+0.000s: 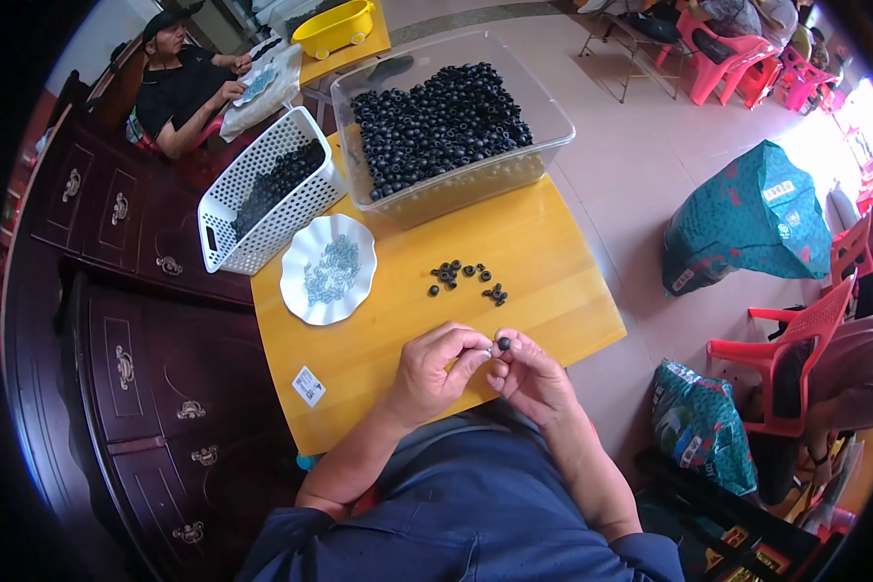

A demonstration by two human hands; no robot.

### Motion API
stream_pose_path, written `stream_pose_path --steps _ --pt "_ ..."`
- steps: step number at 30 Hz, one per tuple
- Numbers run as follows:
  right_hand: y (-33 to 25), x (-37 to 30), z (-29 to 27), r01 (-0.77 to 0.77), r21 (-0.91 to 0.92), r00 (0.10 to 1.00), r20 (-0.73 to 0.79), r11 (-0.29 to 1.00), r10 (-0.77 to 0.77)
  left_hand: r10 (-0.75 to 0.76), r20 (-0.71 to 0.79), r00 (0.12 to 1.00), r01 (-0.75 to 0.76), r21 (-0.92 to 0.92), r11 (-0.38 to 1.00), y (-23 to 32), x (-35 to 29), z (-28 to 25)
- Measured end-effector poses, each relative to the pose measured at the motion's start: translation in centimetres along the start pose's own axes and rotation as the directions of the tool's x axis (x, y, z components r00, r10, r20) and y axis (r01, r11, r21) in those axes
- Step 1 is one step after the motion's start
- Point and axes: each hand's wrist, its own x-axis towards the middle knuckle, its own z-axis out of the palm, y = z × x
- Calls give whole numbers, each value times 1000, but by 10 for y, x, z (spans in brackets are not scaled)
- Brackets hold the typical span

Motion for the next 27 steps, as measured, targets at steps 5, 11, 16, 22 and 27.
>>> stream_pose_path --steps 5,11,16,22,27 --pt "1 -1 7 40 -47 996 -78 998 -44 -25 -4 1000 24 -3 1000 3 1 1" --pt "3 -1 2 42 -219 987 -145 975 -75 -49 -13 999 49 -27 998 4 1 1" --pt "4 -2 -1 48 -238 988 -129 970 -80 -57 0 998 57 -25 998 2 -3 4" --pt "6 0 3 36 -208 985 -158 977 -70 0 -11 1000 1 78 997 -2 -4 8" --pt "6 -1 -1 27 -207 994 -101 978 -49 -80 22 997 78 69 995 -5 -3 10"
